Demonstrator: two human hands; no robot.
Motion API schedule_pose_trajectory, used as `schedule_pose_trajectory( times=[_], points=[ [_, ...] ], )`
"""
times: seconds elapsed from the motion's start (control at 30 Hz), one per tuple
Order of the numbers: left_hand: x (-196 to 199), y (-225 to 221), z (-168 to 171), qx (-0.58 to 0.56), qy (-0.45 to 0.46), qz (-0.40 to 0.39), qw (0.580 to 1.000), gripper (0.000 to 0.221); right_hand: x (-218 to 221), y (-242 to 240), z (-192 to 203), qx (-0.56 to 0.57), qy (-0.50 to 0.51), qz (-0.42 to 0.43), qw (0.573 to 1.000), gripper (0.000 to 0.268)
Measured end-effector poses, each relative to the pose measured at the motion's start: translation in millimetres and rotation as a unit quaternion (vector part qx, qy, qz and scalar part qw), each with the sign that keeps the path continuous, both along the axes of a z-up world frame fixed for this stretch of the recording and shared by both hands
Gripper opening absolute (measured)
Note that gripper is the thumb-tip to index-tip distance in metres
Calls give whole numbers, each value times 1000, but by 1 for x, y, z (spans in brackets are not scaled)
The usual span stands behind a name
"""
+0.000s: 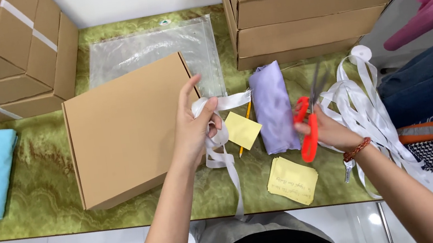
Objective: The person wraps a rolled black item in bubble wrap, places it into a cardboard box, and closes the box. They then cut a white ribbon with scissors and tie the ribbon around the box to secure it.
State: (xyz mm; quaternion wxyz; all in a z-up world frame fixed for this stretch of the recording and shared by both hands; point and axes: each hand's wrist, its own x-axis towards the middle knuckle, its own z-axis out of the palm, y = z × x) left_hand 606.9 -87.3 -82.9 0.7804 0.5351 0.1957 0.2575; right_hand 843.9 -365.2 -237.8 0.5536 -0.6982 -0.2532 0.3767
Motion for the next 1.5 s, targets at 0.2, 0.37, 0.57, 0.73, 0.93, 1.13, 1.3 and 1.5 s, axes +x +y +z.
schedule_pose_trajectory(
  times=[0.2,0.37,0.57,0.73,0.93,1.13,1.3,1.5],
  points=[
    [5,4,-10,23,19,16,999,32,-52,27,64,75,-29,-81,993,44],
    [-7,15,1,43,33,35,998,24,-68,12,90,123,-60,-122,983,42],
    [-23,27,10,71,49,60,995,23,-92,2,161,45,28,106,993,108],
    [-36,18,44,86,106,60,989,22,-135,19,207,106,22,327,939,94],
    [-49,12,48,57,119,68,989,24,-141,23,162,63,80,347,932,88],
    [-59,9,40,34,120,37,991,28,-143,38,159,55,53,362,929,90],
    [-67,2,45,7,173,21,985,25,-144,46,170,119,79,366,920,92],
    [-73,1,16,-56,156,-10,986,19,-152,49,188,122,84,354,923,79]
  ],
)
